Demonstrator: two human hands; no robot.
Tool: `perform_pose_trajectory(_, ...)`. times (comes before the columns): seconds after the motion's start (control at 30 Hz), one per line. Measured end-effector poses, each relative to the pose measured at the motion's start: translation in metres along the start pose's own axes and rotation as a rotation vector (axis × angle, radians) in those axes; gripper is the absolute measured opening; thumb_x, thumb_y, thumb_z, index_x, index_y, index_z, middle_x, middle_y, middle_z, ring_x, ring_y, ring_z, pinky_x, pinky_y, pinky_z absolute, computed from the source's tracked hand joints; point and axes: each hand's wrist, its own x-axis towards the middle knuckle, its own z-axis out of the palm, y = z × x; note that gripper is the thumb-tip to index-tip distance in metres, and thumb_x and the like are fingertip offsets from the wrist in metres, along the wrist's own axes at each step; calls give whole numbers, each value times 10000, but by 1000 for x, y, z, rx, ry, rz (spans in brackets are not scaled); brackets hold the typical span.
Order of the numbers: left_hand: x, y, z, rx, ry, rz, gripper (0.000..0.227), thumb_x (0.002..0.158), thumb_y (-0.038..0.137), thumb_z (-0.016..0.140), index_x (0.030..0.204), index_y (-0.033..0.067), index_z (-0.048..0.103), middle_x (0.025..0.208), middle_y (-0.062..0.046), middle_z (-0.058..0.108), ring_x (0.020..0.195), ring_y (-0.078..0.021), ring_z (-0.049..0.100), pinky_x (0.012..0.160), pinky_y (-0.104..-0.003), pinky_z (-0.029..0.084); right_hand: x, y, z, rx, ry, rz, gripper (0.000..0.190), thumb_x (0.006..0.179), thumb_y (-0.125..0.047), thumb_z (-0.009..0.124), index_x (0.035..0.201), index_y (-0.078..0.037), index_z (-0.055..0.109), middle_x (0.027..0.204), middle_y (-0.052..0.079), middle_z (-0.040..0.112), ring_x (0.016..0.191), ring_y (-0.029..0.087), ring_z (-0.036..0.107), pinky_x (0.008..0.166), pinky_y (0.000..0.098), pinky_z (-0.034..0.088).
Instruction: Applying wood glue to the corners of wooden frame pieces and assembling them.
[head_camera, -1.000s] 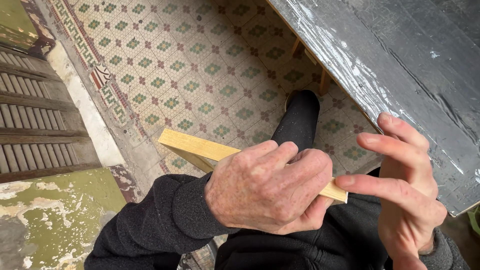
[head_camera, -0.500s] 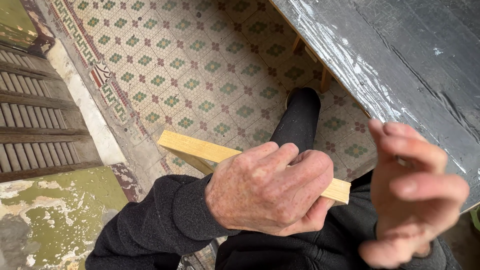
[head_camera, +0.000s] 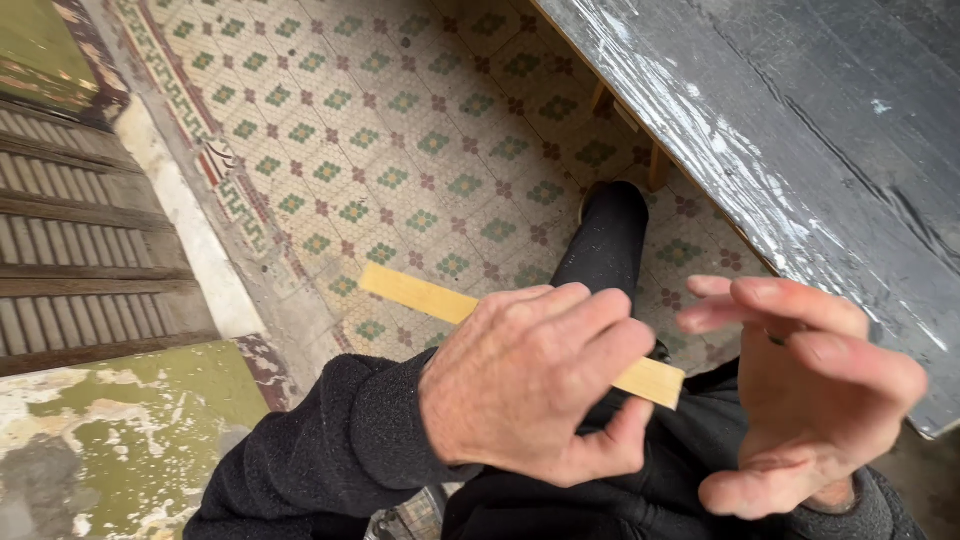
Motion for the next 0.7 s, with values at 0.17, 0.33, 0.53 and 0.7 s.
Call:
perform_pose_trajectory(0.17, -14, -16, -29, -341, -167, -251, 123, 976, 156, 606, 994, 42, 649, 885, -73, 672, 804, -261, 666, 720, -379, 539, -19, 9, -3, 73, 58, 101, 813, 813, -458, 864, 1385, -47, 457, 1438, 269, 497, 1144, 341, 669, 1088, 542, 573)
perform_pose_trajectory(0.33, -47, -36, -14, -1106, -412, -760, 304, 1117, 325, 536, 1040, 62, 668, 801, 17, 609, 692, -46, 546, 633, -221, 483, -44, 22, -12, 174, 75, 212, 739, 885, -462, 825, 1446, -78, 535, 1496, 178, 498, 1187, 291, 660, 1073, 417, 568)
perform_pose_trajectory(0.53, -67, -36, 13, -1055, -157, -864, 371, 1105, 378, 564, 1008, 38, 677, 831, 55, 591, 675, 2, 471, 598, -171, 395, -44, 18, -9, 158, 54, 241, 648, 892, -419, 794, 1378, -64, 555, 1487, 191, 513, 1167, 296, 662, 1053, 414, 535)
perform_pose_trajectory(0.7, -70, -43, 25, -935, -81, -880, 507, 1029, 525, 588, 914, 46, 702, 745, 32, 611, 652, -9, 531, 590, -181, 459, -51, 18, -12, 145, 9, 256, 610, 902, -416, 791, 1340, -58, 564, 1457, 197, 528, 1152, 271, 652, 1043, 417, 542)
